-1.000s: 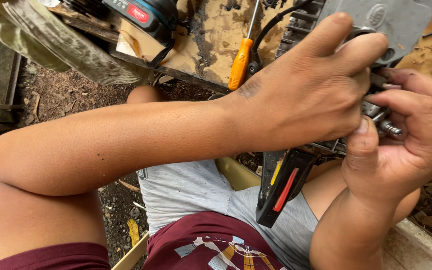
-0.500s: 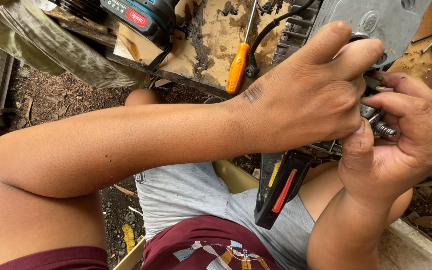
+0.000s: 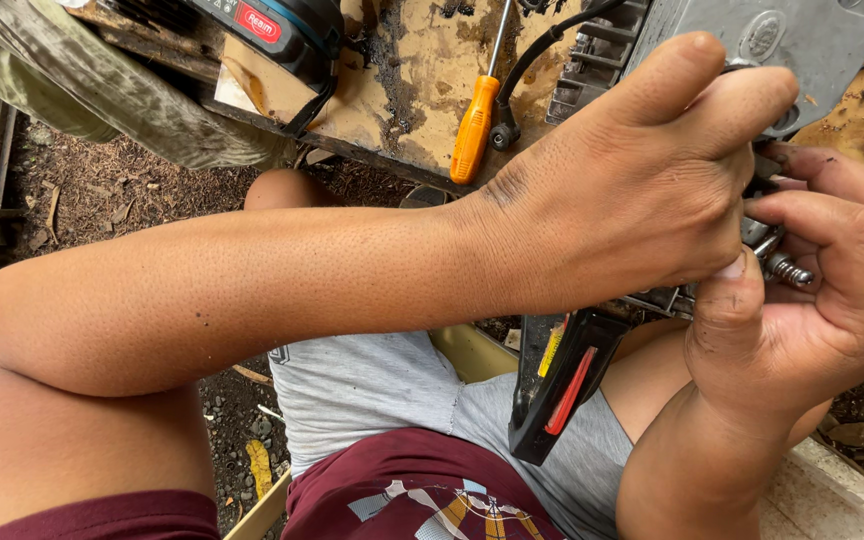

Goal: The person is repairing a small engine, likely from a chainsaw, by manipulating internal components with their hands and a screwdriver. They adjust parts within the engine casing and use a screwdriver to tighten or loosen screws on the carburetor area.

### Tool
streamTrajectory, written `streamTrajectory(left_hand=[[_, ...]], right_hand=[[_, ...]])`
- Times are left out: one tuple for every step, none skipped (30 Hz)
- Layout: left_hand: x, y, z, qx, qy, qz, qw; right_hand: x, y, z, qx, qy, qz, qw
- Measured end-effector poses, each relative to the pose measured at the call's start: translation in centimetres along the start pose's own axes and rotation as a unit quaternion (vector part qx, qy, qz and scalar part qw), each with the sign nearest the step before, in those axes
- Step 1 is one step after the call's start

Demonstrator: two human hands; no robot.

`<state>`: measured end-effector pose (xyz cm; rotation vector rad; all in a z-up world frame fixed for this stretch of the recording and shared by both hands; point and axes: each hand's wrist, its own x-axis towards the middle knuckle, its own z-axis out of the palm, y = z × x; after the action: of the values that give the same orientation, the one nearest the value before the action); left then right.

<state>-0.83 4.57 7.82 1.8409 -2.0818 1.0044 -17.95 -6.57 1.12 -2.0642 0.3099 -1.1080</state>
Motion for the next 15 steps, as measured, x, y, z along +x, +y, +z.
streamTrajectory(left_hand=[[0.0,-0.1,0.1,-0.004,0.006,0.002,1.0],[0.0,-0.1,0.2,-0.011,0.017,-0.001,1.0],[0.0,0.0,0.4,-0.011,0.024,-0.002,1.0],[-0.1,0.0,0.6,-0.009,0.032,-0.003,0.999],[0.0,0.1,0.8,0.001,0.037,-0.001,0.999],[0.0,0.2,1.0,0.006,0.04,-0.004,0.999],[0.0,0.4,1.2,0.011,0.043,-0.007,0.999],[0.1,0.6,1.5,0.012,0.049,-0.01,0.999],[0.1,0.7,1.7,0.01,0.055,-0.012,0.998],[0.2,0.7,1.9,0.011,0.059,-0.016,0.998],[0.2,0.8,2.1,0.008,0.063,-0.018,0.998],[0.2,0.8,2.2,-0.002,0.064,-0.019,0.998],[0.1,0.9,2.3,-0.012,0.066,-0.021,0.998],[0.1,0.8,2.4,-0.026,0.067,-0.02,0.997],[0.1,0.8,2.4,-0.031,0.063,-0.02,0.997]], right_hand=[[-0.1,0.0,0.0,0.005,-0.001,0.003,1.0],[-0.2,-0.1,0.0,0.01,0.0,0.007,1.0],[-0.3,-0.2,0.1,0.016,0.002,0.012,1.0],[-0.3,-0.3,0.2,0.021,0.006,0.016,1.0],[-0.2,-0.3,0.4,0.028,0.011,0.018,0.999],[-0.1,-0.4,0.5,0.035,0.014,0.022,0.999],[0.0,-0.5,0.6,0.044,0.017,0.025,0.999],[0.0,-0.6,0.7,0.05,0.02,0.026,0.998],[0.1,-0.7,0.7,0.056,0.024,0.028,0.998],[0.1,-0.8,0.8,0.062,0.022,0.028,0.997],[0.1,-0.8,0.9,0.069,0.021,0.027,0.997],[0.0,-0.8,0.9,0.073,0.02,0.027,0.997],[0.0,-0.8,0.9,0.078,0.019,0.027,0.996],[0.0,-0.7,1.0,0.082,0.02,0.028,0.996],[-0.1,-0.7,1.0,0.087,0.02,0.03,0.996]])
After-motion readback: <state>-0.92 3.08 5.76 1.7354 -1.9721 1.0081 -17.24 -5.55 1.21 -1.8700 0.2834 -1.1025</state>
